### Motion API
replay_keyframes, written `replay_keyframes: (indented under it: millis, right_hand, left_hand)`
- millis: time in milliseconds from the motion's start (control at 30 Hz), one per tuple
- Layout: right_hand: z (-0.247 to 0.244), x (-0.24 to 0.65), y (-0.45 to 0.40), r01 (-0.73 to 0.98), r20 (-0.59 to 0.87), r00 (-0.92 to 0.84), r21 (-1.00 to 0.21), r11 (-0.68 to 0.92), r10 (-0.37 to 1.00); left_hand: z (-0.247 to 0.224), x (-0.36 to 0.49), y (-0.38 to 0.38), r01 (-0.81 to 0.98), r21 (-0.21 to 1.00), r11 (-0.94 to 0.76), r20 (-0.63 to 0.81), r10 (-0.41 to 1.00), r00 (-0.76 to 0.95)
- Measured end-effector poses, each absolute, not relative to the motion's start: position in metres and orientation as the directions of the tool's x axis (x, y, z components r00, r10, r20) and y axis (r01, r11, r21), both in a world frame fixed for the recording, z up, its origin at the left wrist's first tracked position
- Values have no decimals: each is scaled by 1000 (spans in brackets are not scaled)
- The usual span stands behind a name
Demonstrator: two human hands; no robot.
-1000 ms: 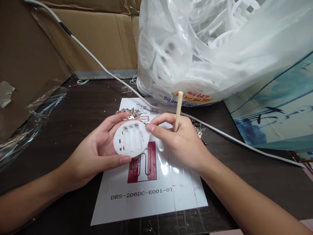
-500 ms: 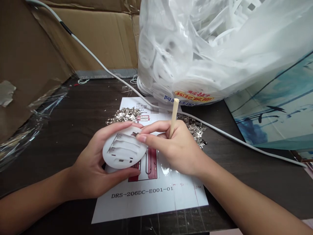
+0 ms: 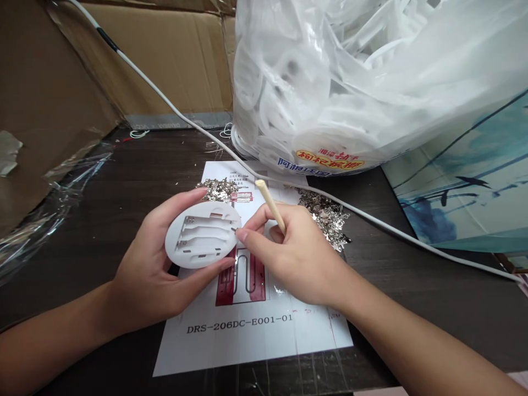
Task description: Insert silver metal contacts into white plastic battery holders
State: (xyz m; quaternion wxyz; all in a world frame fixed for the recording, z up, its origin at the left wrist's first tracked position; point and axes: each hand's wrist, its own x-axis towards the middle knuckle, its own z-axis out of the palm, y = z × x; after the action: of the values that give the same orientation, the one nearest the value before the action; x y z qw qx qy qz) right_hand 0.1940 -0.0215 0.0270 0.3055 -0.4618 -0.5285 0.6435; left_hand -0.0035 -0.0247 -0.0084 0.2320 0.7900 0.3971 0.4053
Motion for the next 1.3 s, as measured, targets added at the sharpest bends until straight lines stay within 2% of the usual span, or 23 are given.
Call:
replay_keyframes:
  millis: [267, 467, 600, 867, 1033, 1300]
  right_hand:
    - [24, 190, -22, 126, -272, -340, -962, -243, 900]
    - [22, 190, -21, 243, -193, -287, -962, -124, 938]
    - [20, 191, -22, 255, -196, -302, -960, -120, 933]
    - [20, 190, -21, 128, -245, -353, -969, -213, 903]
    - [18, 193, -18, 40, -307, -437, -946, -323, 845]
    - [20, 192, -19, 155, -205, -316, -974, -163, 926]
  left_hand:
    - [-11, -7, -19, 414, 595, -689, 516, 722, 460]
    - [-14, -5, -15, 377, 435, -818, 651, 575, 496]
    - [-15, -6, -14, 382, 370, -847, 660, 529, 533]
    - [-14, -7, -16, 380, 385, -841, 654, 539, 530]
    - [-13, -6, -18, 406, 460, -790, 641, 612, 464]
    - [-13, -5, -18, 421, 440, -794, 646, 605, 465]
